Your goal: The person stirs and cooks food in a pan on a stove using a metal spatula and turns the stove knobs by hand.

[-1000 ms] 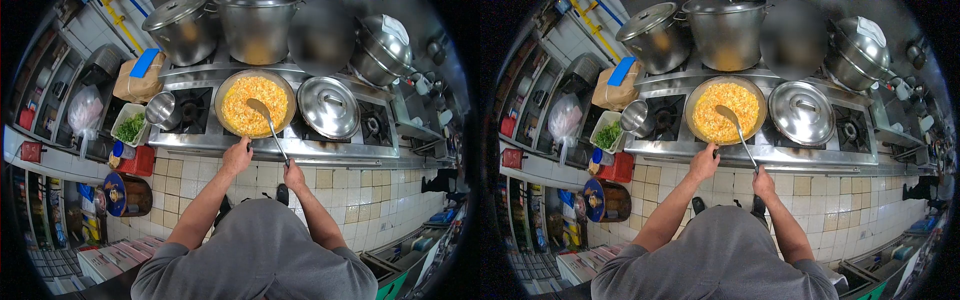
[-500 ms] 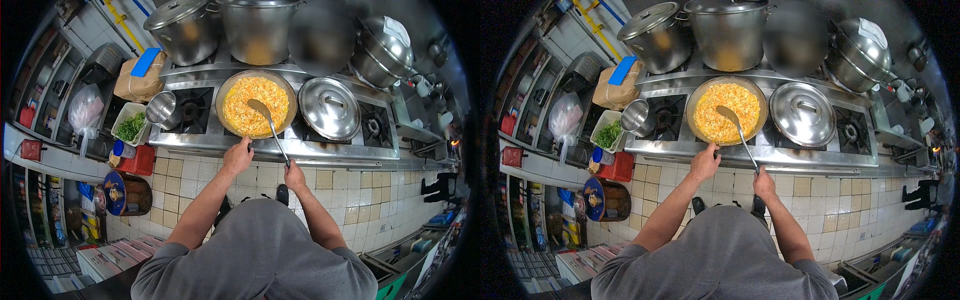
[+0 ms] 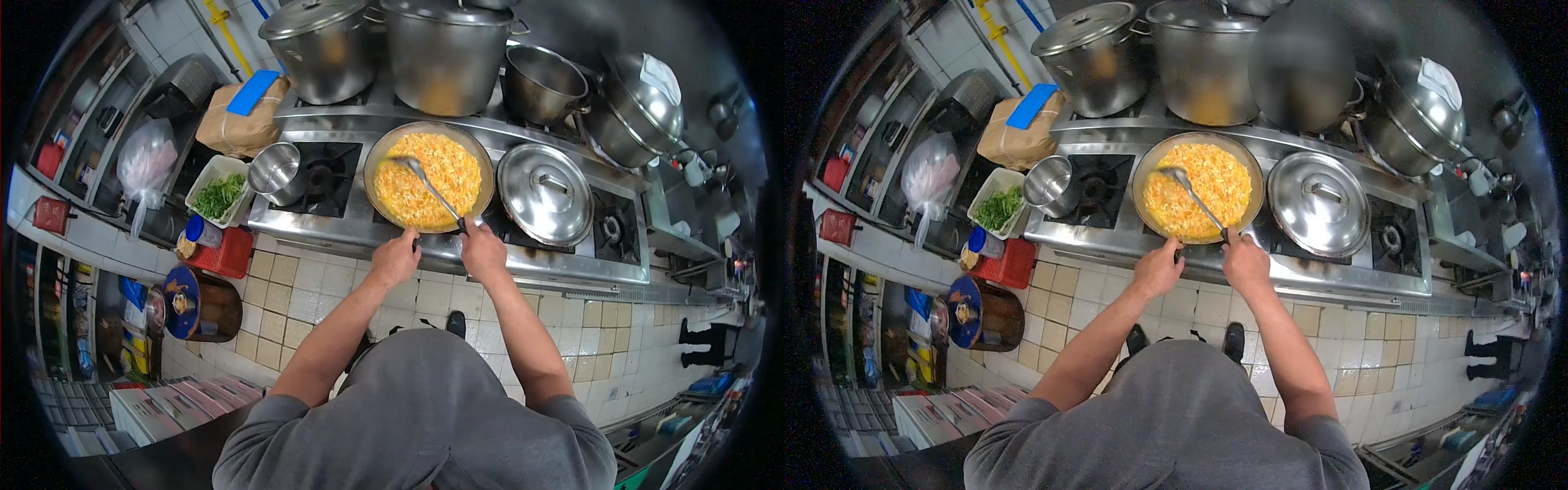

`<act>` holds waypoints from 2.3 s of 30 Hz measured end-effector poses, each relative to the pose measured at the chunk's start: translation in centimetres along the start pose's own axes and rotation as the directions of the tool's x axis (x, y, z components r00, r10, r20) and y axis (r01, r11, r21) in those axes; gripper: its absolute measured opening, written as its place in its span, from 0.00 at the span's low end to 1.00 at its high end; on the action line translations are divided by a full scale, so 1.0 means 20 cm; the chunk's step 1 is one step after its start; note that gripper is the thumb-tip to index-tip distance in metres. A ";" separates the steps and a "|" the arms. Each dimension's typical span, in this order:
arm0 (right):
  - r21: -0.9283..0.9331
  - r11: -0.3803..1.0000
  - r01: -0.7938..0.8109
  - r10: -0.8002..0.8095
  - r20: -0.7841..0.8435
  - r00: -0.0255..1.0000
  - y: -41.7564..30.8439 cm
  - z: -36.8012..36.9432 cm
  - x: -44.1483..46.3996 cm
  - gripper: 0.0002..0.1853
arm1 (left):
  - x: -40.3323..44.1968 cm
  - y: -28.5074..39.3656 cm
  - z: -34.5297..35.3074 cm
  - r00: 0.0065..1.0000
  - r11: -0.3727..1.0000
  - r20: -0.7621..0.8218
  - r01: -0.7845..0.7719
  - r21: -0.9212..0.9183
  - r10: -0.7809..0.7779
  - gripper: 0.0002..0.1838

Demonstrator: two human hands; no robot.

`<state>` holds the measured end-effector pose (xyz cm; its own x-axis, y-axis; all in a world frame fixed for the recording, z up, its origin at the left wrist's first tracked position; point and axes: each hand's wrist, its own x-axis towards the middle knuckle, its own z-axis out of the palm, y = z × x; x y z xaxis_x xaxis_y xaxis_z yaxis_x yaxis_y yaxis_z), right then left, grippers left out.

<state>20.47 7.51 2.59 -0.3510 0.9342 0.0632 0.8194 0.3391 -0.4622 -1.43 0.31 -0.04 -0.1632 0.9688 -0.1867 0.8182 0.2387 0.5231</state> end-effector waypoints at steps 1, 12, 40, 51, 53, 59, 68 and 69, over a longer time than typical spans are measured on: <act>-0.100 0.995 0.017 -0.006 0.111 0.994 -0.01 0.01 0.04 0.24 | -0.01 0.01 -0.01 1.000 1.000 -0.010 0.004 -0.002 -0.004 0.19; -0.324 0.945 0.034 0.064 0.287 0.956 0.00 -0.09 0.02 0.28 | 0.01 -0.05 0.03 0.999 0.999 -0.009 -0.046 -0.019 0.046 0.18; 0.147 0.975 -0.164 0.163 0.018 0.986 0.28 -0.38 0.03 0.22 | -0.01 0.01 -0.01 1.000 1.000 -0.014 0.001 -0.019 -0.001 0.18; 0.664 0.274 -0.695 0.227 0.658 0.718 0.29 0.07 0.33 0.13 | 0.00 0.02 -0.04 0.999 1.000 0.043 0.000 0.004 0.000 0.20; 0.683 0.249 -0.687 0.252 0.639 0.727 0.25 0.03 0.21 0.11 | 0.00 0.03 -0.02 0.999 1.000 0.033 -0.010 -0.001 0.010 0.20; 0.639 0.582 -0.502 0.237 0.458 0.857 0.17 -0.07 -0.02 0.14 | 0.01 0.05 0.03 0.999 1.000 0.034 -0.010 -0.010 0.010 0.21; 0.445 0.875 -0.192 0.153 0.123 0.981 0.25 -0.12 0.08 0.16 | -0.01 0.05 -0.01 0.999 1.000 0.040 0.008 0.004 -0.008 0.21; 0.319 0.944 -0.085 0.084 0.019 0.996 0.30 -0.11 0.13 0.16 | -0.01 0.05 -0.02 0.999 1.000 0.051 0.017 0.007 -0.017 0.22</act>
<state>25.51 12.23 1.86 -0.2897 0.9571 0.0074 0.6587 0.2050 -0.7239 -0.84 0.45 0.73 -0.1487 0.9598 -0.2379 0.8191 0.2543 0.5142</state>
